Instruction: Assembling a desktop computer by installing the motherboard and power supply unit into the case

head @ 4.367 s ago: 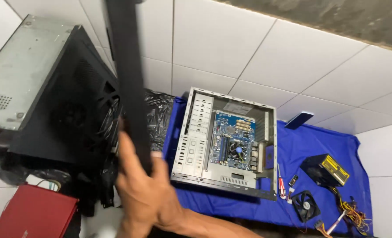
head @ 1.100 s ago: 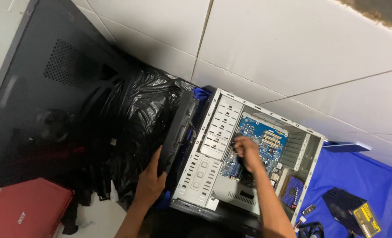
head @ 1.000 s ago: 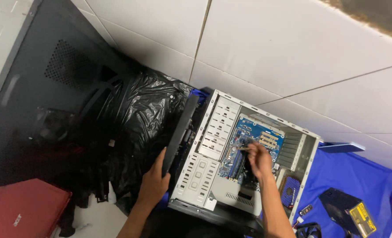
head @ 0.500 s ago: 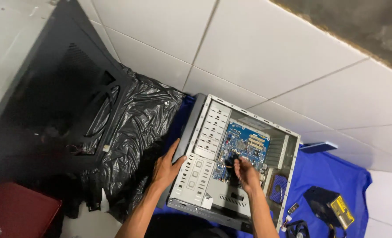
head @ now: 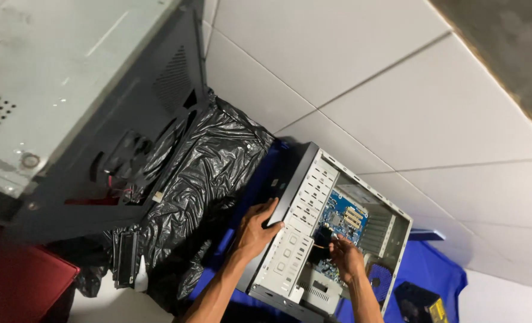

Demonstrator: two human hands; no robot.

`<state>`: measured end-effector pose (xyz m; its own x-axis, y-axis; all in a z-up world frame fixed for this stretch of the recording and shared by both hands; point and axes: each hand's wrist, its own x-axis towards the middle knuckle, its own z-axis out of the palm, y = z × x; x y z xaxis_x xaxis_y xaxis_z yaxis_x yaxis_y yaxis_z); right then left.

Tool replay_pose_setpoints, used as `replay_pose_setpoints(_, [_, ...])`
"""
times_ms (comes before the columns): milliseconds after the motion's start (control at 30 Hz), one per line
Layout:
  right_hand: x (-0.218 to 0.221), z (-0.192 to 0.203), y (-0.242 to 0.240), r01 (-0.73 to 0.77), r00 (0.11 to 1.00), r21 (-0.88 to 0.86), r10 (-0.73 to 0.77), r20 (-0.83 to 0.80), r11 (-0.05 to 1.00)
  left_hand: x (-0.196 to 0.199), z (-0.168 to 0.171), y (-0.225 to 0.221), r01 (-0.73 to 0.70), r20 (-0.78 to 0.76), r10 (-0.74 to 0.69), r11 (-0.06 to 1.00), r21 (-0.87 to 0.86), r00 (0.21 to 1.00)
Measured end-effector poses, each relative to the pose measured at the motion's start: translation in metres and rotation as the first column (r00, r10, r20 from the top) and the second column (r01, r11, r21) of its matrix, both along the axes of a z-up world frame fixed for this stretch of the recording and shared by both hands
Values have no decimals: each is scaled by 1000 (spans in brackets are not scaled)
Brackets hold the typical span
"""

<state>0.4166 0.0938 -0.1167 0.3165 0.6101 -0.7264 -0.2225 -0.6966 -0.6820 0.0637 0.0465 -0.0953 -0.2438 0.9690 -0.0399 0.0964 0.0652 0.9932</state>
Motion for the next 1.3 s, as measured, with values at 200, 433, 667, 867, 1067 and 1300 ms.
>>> replay_pose_setpoints(200, [-74,56,15,34,977,-86,-15,213,996,-24,-9,11,131,201,-126,991,-10,972])
replay_pose_setpoints(433, [-166,99,1,-348,607,27,203,768,937,17,-52,49,14,330,-59,991,136,942])
replay_pose_setpoints(667, [-231,83,17,-542,700,-18,463,544,840,-6,-23,61,272,341,-266,962,33,901])
replay_pose_setpoints(867, [-214,51,31,-620,622,32,465,630,784,-21,-46,130,247,172,-264,962,114,949])
replay_pose_setpoints(1067, [-217,64,29,-597,558,-97,499,662,796,32,-28,194,377,295,-333,920,-106,896])
replay_pose_setpoints(1300, [-196,67,32,-661,576,-22,527,625,750,22,-44,173,385,277,-325,902,-196,904])
